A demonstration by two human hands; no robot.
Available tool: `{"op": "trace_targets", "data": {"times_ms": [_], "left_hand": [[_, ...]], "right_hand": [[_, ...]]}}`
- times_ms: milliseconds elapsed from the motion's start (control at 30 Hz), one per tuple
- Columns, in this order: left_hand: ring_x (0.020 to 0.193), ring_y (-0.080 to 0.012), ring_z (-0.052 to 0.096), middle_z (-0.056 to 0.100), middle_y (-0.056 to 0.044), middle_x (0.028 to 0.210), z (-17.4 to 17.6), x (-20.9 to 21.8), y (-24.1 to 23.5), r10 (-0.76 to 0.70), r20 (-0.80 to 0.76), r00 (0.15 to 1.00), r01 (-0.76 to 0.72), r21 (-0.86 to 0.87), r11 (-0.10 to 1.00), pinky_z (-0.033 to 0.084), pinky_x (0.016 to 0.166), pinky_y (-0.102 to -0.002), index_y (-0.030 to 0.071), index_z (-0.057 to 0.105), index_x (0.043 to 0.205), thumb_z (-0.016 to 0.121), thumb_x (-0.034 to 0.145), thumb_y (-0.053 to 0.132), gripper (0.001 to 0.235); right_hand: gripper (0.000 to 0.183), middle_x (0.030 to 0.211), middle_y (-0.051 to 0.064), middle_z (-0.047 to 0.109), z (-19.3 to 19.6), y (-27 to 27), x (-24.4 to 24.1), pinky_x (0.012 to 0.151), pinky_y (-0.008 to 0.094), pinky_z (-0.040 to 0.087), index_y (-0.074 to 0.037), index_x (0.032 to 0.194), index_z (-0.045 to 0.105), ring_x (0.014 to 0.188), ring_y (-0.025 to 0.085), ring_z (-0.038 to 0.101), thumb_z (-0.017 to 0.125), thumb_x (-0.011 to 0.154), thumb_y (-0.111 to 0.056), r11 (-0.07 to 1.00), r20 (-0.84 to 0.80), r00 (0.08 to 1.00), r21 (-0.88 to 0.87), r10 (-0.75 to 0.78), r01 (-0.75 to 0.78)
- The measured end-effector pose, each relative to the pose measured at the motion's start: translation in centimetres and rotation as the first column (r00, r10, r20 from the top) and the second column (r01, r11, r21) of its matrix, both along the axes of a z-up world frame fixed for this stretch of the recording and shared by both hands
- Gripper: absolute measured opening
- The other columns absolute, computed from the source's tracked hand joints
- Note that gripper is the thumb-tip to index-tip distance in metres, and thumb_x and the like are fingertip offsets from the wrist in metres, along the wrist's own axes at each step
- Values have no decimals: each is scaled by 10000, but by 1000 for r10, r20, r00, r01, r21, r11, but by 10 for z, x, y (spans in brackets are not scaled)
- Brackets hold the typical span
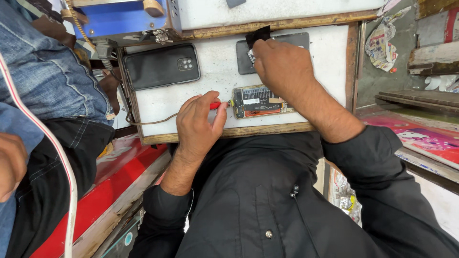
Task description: The person removes the back cover of a smartphone, then uses a screwdriver to loosen screws and detach internal components including the motherboard. The person handles the phone, back cover, and internal parts on a workbench.
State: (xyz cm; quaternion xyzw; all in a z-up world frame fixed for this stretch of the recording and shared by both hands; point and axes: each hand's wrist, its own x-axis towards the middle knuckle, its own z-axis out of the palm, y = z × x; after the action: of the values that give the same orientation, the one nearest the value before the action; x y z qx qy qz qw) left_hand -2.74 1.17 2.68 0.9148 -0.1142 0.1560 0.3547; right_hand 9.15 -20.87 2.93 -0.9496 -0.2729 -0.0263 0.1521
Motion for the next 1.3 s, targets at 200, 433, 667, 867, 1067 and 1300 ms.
{"op": "trace_targets", "data": {"times_ms": [200, 433, 667, 867, 1067, 1300], "left_hand": [[850, -258, 727, 725, -88, 914, -1, 3, -4, -14, 17, 1000, 14, 27, 1000, 581, 939, -422, 27, 611, 1199, 796, 948, 94, 319], [1060, -309, 717, 741, -126, 1116, 19, 5, -14, -235, -16, 972, 235, 26, 972, 530, 1044, -447, 55, 620, 1221, 666, 898, -27, 337], [892, -280, 641, 660, -97, 964, 33, 15, -26, -110, -126, 986, 140, 258, 956, 542, 919, -444, 53, 671, 1170, 728, 922, 150, 273], [852, -257, 704, 735, -63, 935, 41, 20, -19, -172, -138, 975, 203, 260, 944, 535, 899, -445, 79, 675, 1159, 685, 880, 61, 279], [977, -282, 701, 734, -89, 1035, 33, 16, -12, -226, -149, 963, 252, 181, 951, 548, 924, -410, 103, 673, 1185, 624, 927, 117, 263], [945, -275, 705, 753, -87, 1023, 43, 24, -14, -255, -69, 964, 264, 203, 943, 504, 912, -476, 112, 692, 1126, 643, 856, 62, 279]], "right_hand": [[116, 964, 94, 730, 1, -26, -25, 680, 421, 554, -91, 1054, 694, 835, 302, 706, 602, 985, -76, 958, -40, 993, 261, -113, 120], [142, 987, 103, 724, -7, -40, -101, 774, 404, 592, -78, 1031, 713, 871, 300, 708, 626, 937, -17, 890, -179, 984, 447, -11, 91], [207, 1134, 7, 743, -26, -21, -152, 739, 422, 514, -127, 953, 749, 853, 241, 662, 736, 756, -64, 913, -169, 978, 406, 120, -42], [233, 1283, 22, 709, -26, -18, -145, 790, 393, 536, -124, 1012, 735, 1036, 227, 703, 720, 790, -53, 893, -146, 983, 450, 110, -33], [187, 1293, 27, 705, -25, -9, -139, 804, 394, 578, -125, 1045, 746, 1023, 247, 710, 710, 862, -108, 924, -236, 970, 381, 63, 33], [227, 1198, 39, 710, -11, 1, -134, 769, 414, 583, -131, 1075, 733, 972, 289, 710, 678, 856, -148, 927, -273, 962, 361, -2, 104]]}}
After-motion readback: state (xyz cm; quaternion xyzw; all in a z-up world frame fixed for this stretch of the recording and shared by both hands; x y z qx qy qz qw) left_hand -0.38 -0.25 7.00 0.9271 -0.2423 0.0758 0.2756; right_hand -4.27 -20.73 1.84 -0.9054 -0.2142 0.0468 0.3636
